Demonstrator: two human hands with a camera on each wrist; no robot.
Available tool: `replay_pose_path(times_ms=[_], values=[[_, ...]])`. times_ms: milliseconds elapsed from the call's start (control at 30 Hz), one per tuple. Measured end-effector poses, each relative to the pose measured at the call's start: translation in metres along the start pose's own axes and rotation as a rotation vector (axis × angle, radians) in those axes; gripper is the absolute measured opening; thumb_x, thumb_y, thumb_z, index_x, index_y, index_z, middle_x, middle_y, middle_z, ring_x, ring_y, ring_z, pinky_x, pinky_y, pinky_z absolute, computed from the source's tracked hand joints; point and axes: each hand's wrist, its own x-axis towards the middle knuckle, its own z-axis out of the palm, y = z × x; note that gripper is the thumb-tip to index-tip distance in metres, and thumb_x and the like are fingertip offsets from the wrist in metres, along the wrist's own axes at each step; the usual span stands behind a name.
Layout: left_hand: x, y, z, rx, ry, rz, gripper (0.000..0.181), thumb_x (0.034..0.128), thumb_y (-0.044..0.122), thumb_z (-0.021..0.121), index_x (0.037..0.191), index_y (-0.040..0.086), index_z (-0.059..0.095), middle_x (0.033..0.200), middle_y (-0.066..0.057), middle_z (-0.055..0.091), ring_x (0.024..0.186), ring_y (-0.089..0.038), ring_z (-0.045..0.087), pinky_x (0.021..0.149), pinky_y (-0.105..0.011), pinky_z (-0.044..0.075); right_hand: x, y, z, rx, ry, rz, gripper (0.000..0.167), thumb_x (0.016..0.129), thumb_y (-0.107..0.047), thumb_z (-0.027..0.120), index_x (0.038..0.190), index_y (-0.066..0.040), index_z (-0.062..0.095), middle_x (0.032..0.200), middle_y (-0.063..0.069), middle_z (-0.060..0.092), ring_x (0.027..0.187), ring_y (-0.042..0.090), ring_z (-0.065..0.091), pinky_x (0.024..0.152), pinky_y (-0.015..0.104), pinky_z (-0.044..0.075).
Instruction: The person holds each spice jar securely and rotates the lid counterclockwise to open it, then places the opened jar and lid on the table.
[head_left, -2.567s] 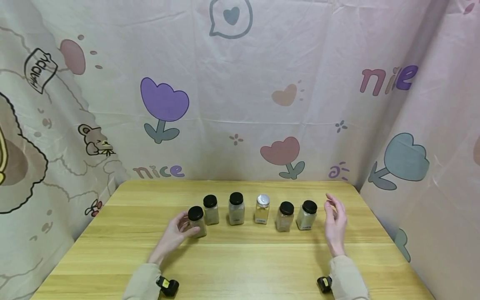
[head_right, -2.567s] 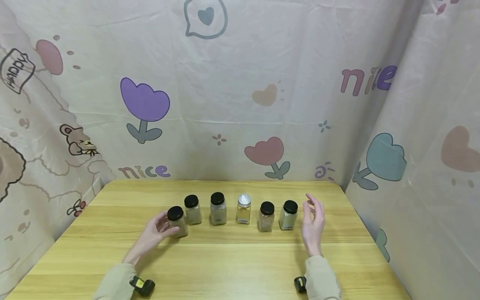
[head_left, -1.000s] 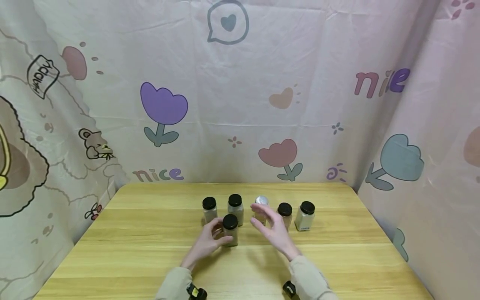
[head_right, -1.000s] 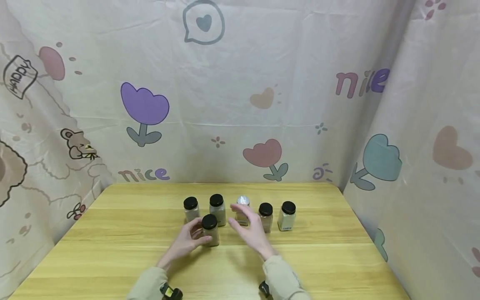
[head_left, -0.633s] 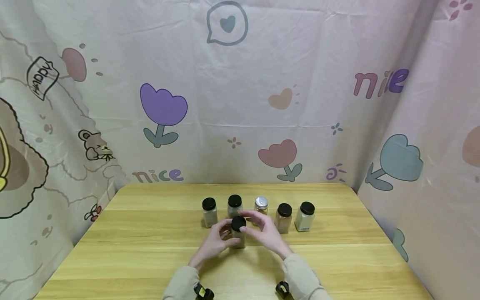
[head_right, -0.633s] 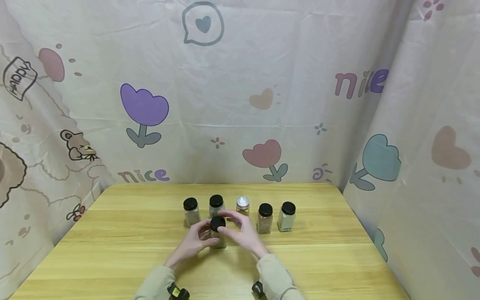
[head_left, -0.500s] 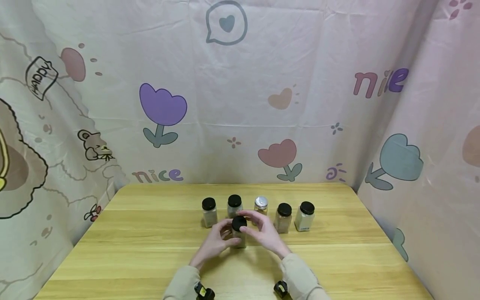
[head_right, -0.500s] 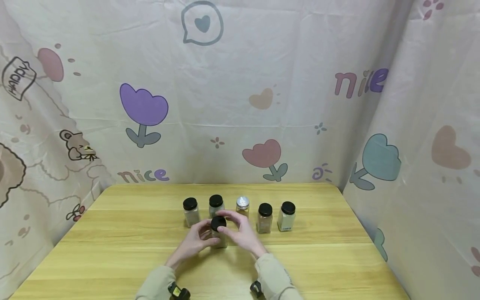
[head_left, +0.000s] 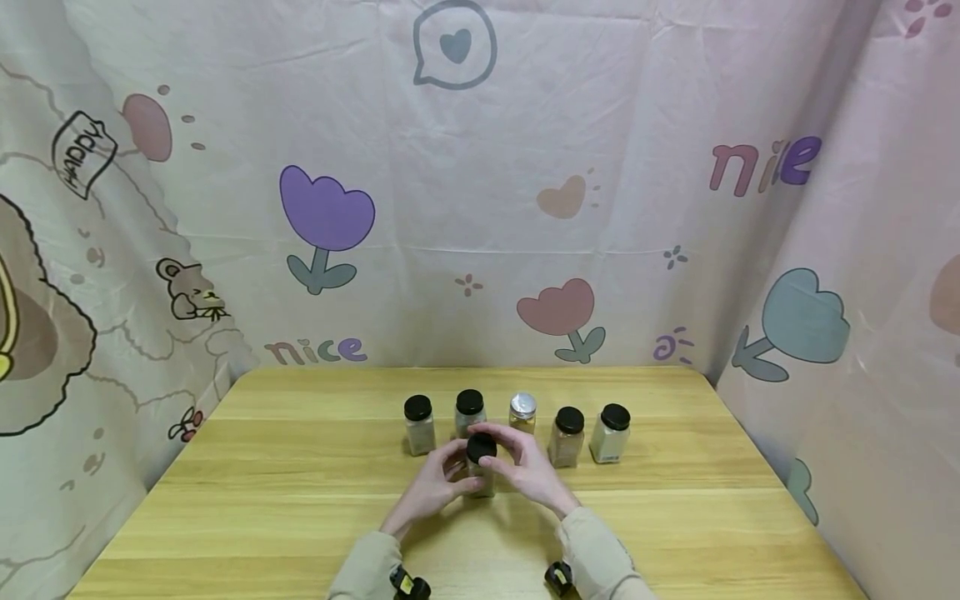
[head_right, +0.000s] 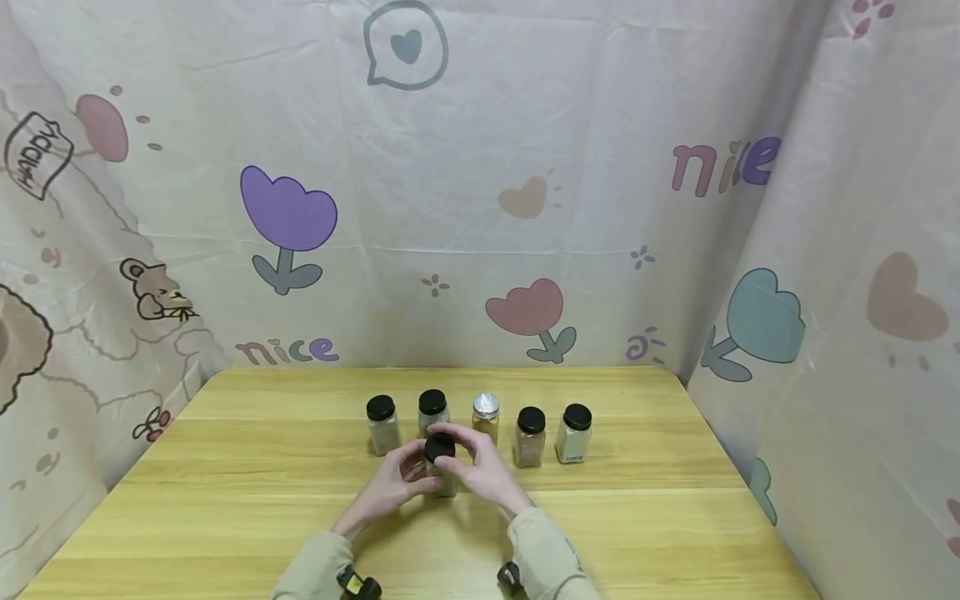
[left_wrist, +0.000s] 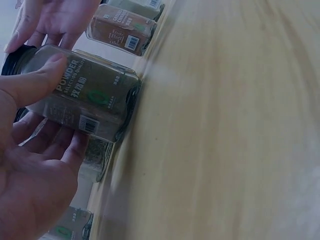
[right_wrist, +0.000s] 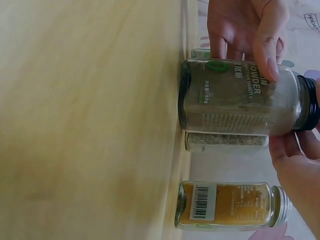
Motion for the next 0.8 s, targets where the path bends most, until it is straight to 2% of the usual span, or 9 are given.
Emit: replay_pose_path(times_ms=[333, 700, 800], values=[[0.0007, 0.0023, 0.002, 0.016, 0.009, -0.005, 0.05, 0.0872, 0.006, 0.076, 0.13, -0.009, 0.054, 0.132, -0.03, 0.06, 0.129, -0.044, 0.056, 0.115, -0.049, 0.044, -0.0005, -0.0004, 0.0005, -0.034, -0.002, 0.0, 0.05, 0.095, -0.01, 0.067, 0.14, 0.003, 0.052, 0.142, 0.021, 0.059, 0.137, 0.041, 0.051, 0.118, 0.018, 0.034], [0.0014, 0.0043, 0.005, 0.057, 0.045, -0.008, 0.046, 0.0874, 0.01, 0.077, 0.126, -0.007, 0.057, 0.126, -0.024, 0.065, 0.125, -0.04, 0.061, 0.113, -0.044, 0.046, 0.0018, -0.0003, 0.0042, -0.076, 0.057, 0.038, 0.052, 0.089, -0.014, 0.075, 0.136, 0.0, 0.058, 0.136, 0.017, 0.064, 0.132, 0.037, 0.056, 0.117, 0.024, 0.039], [0.0011, 0.0043, 0.0048, 0.064, 0.048, -0.012, 0.045, 0.0873, 0.01, 0.078, 0.124, -0.006, 0.058, 0.125, -0.023, 0.065, 0.124, -0.037, 0.062, 0.113, -0.042, 0.048, 0.0016, -0.0016, 0.0051, -0.095, 0.095, 0.063, 0.054, 0.086, -0.015, 0.079, 0.135, -0.003, 0.059, 0.135, 0.015, 0.065, 0.128, 0.035, 0.059, 0.114, 0.028, 0.043]])
